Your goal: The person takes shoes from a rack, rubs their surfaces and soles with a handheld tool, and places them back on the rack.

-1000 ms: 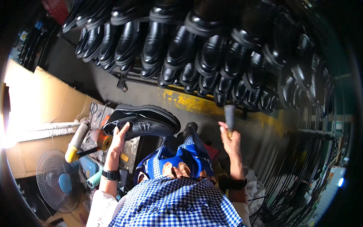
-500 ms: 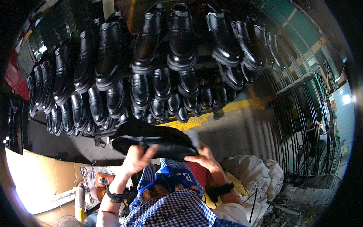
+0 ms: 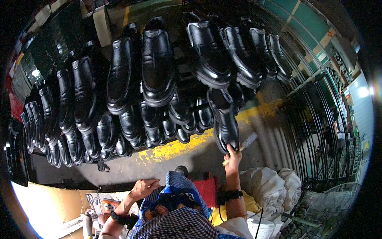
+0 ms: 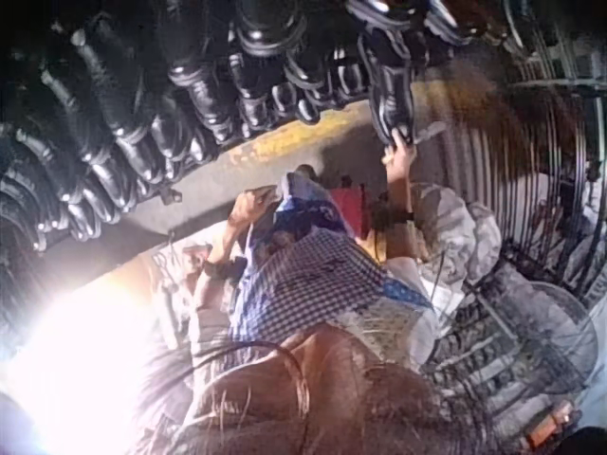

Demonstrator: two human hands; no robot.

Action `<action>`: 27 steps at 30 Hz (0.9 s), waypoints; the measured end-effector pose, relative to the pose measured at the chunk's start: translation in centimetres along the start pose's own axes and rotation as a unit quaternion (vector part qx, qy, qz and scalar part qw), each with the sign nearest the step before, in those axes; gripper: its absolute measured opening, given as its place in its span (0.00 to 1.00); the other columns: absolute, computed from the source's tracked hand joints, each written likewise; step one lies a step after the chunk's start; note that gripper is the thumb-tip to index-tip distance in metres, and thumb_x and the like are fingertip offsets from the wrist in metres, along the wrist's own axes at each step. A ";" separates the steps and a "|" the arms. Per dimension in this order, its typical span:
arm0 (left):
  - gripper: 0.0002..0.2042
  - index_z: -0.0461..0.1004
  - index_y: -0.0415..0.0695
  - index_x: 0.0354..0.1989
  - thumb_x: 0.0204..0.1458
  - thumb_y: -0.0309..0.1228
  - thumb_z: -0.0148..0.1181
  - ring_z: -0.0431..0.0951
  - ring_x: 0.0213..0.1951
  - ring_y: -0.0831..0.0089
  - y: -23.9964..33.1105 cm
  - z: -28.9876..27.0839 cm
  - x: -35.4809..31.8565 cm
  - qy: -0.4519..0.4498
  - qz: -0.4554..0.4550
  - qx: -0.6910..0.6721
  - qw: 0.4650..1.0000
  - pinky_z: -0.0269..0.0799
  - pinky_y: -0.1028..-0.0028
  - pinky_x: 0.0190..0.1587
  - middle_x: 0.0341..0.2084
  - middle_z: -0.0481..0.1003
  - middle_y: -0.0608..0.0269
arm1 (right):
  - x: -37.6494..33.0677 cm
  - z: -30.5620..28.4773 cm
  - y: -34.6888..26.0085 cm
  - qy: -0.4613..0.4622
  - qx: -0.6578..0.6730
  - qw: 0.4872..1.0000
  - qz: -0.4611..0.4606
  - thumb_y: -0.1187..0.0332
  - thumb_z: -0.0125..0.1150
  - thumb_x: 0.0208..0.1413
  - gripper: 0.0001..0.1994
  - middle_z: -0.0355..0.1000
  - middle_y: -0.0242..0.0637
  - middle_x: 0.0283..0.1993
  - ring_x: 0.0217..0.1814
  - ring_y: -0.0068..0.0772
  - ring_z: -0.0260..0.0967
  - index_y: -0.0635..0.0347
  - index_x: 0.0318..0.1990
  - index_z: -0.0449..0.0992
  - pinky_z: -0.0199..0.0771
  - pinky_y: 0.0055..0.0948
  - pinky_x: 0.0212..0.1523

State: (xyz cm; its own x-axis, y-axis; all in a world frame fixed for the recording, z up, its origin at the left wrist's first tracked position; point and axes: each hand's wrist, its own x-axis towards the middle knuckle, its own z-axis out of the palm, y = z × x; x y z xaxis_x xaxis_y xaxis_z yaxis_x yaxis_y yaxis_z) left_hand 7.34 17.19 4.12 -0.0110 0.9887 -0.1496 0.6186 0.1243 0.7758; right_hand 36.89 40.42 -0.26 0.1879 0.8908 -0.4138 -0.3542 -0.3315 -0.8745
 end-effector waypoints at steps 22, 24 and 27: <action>0.12 0.72 0.40 0.32 0.54 0.34 0.45 0.78 0.28 0.69 -4.0 3.1 -1.3 0.048 -0.222 -0.105 0.968 0.74 0.73 0.29 0.24 0.76 0.58 | 16.8 12.6 -8.4 0.122 0.035 0.991 0.029 0.42 0.66 0.33 0.30 0.51 0.25 0.15 0.11 0.18 0.48 0.59 0.33 0.66 0.48 0.18 0.11; 0.12 0.72 0.40 0.33 0.54 0.34 0.44 0.78 0.28 0.70 -4.6 3.7 -1.3 0.055 -0.250 -0.176 0.950 0.74 0.74 0.30 0.25 0.76 0.58 | 17.6 12.2 -8.3 0.147 -0.001 0.980 0.131 0.43 0.66 0.33 0.32 0.51 0.26 0.15 0.11 0.17 0.46 0.59 0.40 0.68 0.47 0.17 0.11; 0.12 0.71 0.40 0.35 0.54 0.34 0.43 0.78 0.29 0.70 -3.6 2.8 -0.8 0.015 -0.234 -0.107 0.966 0.74 0.74 0.31 0.25 0.76 0.57 | 16.9 10.5 -7.5 0.056 0.024 0.995 0.079 0.47 0.65 0.38 0.29 0.48 0.26 0.14 0.11 0.18 0.45 0.54 0.45 0.68 0.48 0.17 0.13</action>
State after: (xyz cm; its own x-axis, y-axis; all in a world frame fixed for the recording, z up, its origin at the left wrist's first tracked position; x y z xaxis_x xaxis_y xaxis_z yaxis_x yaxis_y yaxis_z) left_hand 7.37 15.69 -0.28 -0.2752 0.8215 -0.4994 0.3628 0.5698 0.7374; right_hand 33.06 61.24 1.98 0.2258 0.7880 -0.5727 -0.4299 -0.4469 -0.7845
